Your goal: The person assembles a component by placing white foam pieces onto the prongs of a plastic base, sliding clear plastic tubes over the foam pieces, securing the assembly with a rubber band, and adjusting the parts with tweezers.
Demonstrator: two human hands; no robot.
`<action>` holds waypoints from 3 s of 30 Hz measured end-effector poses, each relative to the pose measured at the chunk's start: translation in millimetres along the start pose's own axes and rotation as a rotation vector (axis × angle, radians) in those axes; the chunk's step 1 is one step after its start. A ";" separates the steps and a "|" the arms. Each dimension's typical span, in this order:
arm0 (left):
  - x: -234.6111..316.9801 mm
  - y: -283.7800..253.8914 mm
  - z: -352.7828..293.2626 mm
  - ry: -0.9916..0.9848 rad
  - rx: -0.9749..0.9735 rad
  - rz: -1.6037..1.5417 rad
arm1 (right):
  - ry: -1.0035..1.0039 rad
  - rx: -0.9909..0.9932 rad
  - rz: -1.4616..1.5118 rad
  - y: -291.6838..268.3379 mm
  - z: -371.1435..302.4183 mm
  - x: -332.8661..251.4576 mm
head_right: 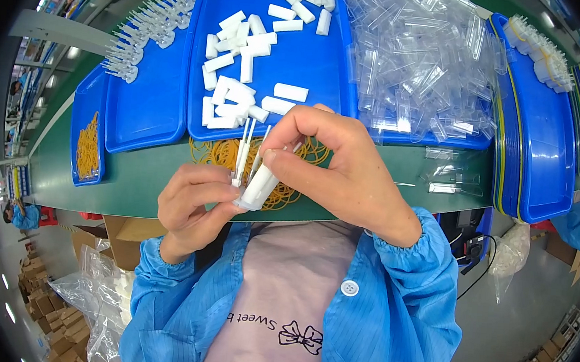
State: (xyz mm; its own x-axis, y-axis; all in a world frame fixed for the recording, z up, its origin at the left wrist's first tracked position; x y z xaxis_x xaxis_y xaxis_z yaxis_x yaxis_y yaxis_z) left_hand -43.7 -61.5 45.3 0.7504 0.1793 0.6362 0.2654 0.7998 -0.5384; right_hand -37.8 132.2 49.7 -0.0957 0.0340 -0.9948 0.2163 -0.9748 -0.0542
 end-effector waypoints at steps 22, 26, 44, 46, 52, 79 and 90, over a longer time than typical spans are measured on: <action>-40.7 -2.3 -14.3 -0.493 0.230 -0.603 | -0.309 0.198 -1.105 -11.2 55.6 33.1; -41.1 -0.1 -13.0 -0.594 0.363 -0.772 | -0.218 0.117 -1.303 -7.3 66.1 65.2; -24.3 -8.8 -8.7 -0.253 0.072 -0.301 | 0.042 0.155 0.184 -15.2 44.9 35.2; -23.0 -7.0 -6.6 -0.234 0.043 -0.275 | 0.033 0.120 0.184 -13.1 45.4 36.5; -19.5 -6.7 0.7 -0.144 -0.070 -0.053 | 0.017 0.017 0.227 1.1 44.9 32.1; -31.8 3.3 -2.3 -0.054 0.172 -0.146 | -0.104 0.144 0.007 20.7 31.1 24.7; -52.5 7.6 -14.9 -0.527 0.276 -0.823 | -0.142 0.217 -0.251 2.1 54.7 33.3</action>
State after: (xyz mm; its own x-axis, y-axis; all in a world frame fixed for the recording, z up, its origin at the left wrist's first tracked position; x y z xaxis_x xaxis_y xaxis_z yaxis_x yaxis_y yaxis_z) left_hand -72.1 -73.4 -0.5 0.0175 -0.3106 0.9504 0.3803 0.8811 0.2810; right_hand -93.7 119.2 21.2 -0.2574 0.2618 -0.9302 -0.0412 -0.9647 -0.2601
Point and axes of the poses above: each hand's wrist, its own z-axis towards the middle knuckle, its own y-axis out of the palm, x = y × z, the point moved 3 cm from there along z, towards the middle knuckle, and after that the axes turned 3 degrees about -x, right-handed, at the moved point
